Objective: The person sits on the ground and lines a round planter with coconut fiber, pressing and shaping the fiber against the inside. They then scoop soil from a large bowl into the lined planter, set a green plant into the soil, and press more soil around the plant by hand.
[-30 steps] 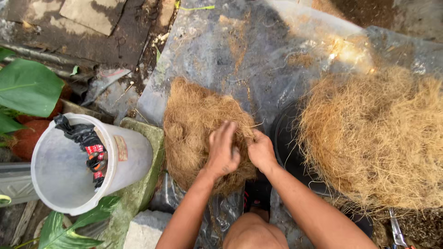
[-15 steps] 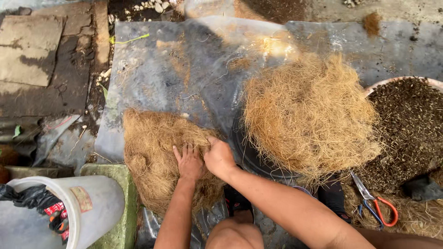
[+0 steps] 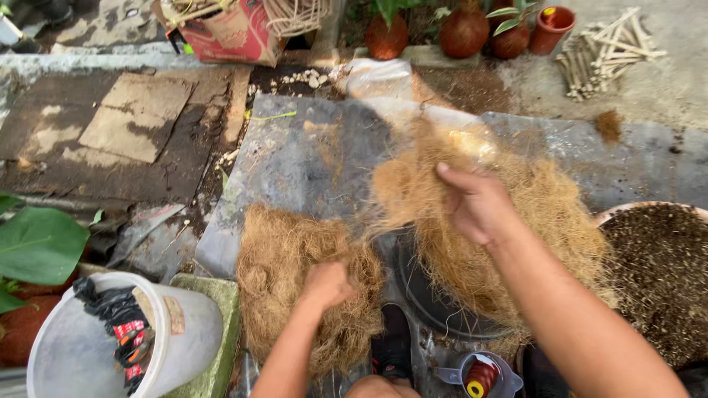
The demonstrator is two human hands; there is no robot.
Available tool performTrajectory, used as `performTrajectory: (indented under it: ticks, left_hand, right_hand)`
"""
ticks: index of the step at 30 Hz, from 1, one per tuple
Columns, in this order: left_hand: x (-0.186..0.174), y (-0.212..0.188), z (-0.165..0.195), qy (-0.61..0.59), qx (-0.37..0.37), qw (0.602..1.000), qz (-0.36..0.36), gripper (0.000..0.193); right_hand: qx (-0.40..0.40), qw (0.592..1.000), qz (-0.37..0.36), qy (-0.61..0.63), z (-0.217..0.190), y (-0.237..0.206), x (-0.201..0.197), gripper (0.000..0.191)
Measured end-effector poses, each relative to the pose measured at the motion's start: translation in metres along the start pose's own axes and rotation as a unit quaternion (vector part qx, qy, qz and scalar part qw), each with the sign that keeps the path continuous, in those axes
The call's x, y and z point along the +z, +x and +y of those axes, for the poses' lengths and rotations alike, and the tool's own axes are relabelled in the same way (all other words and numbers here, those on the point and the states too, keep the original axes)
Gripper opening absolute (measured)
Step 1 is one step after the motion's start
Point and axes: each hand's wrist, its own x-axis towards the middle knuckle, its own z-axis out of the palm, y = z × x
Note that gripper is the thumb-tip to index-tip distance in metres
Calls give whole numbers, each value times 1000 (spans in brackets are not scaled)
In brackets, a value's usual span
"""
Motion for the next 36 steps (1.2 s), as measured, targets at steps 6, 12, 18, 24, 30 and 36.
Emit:
performTrajectory:
  ticks: [6, 12, 18, 24, 30, 36]
  left_hand:
    - [-69, -12, 62, -502, 227, 819, 158, 54]
    - [-62, 19, 185, -572, 270, 752, 183, 47]
    - [-35, 45, 204, -654, 149, 732, 123, 55]
    - [-52, 41, 179, -608, 258, 733, 159, 68]
    - [-27, 27, 207, -288, 248, 921, 83, 38]
    - [-15, 66, 198, -455, 256, 827, 208, 25]
  right_hand:
    - [-48, 971, -190, -139, -52, -8, -40, 31]
    - [-53, 941, 31, -333, -58, -10, -53, 29]
    - [-59, 973, -38, -220, -37, -10, -132, 19]
    - [-52, 922, -122, -364, -79, 1, -179, 21]
    - [2, 813, -133, -567, -84, 10, -133, 28]
    - [-17, 985, -38, -166, -68, -11, -142, 41]
